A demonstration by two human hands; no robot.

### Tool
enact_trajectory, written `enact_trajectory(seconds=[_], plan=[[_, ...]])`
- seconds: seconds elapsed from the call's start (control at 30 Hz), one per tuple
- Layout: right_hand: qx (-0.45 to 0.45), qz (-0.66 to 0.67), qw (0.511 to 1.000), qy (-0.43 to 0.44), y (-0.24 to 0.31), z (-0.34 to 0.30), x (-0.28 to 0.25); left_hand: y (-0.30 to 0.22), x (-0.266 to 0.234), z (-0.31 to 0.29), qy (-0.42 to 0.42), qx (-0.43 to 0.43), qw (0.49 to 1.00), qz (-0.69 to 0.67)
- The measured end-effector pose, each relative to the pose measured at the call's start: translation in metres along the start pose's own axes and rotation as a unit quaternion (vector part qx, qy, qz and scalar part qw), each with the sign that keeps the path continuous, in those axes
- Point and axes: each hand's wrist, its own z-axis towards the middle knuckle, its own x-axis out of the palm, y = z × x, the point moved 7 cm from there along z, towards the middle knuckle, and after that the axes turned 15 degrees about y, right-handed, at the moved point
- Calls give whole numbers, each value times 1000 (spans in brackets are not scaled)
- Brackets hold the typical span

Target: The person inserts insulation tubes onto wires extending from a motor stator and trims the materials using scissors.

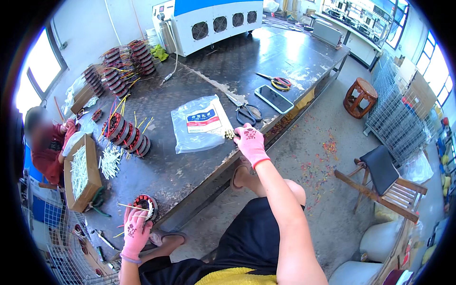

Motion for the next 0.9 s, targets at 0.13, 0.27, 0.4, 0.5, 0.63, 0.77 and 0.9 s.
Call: enact_trajectory(seconds=[0.13, 0.27, 0.4, 0.5, 0.63, 0.77, 0.9], plan=[[-2, -3, 1000, -9, -5, 4, 3, -2, -1, 4, 11, -11, 1000, -11], [-1, -24, 1000, -18, -5, -6, 3, -1, 1, 2, 0, -6, 1000, -17], [7, 3, 998, -55, -7, -17, -8, -2, -1, 3, 0, -9, 1000, -15], [-44, -34, 996, -63, 4, -10, -7, -1, -1, 3, -1, -6, 1000, -18], [-56, -124, 989, -51, 7, -11, 1, -1, 2, 2, 0, -8, 1000, -19], [-47, -179, 983, -18, 11, -21, 6, 3, 3, 0, 4, -3, 1000, -20], [-82, -180, 979, -40, 18, -31, -4, 2, 1, 0, 3, 0, 1000, -24]])
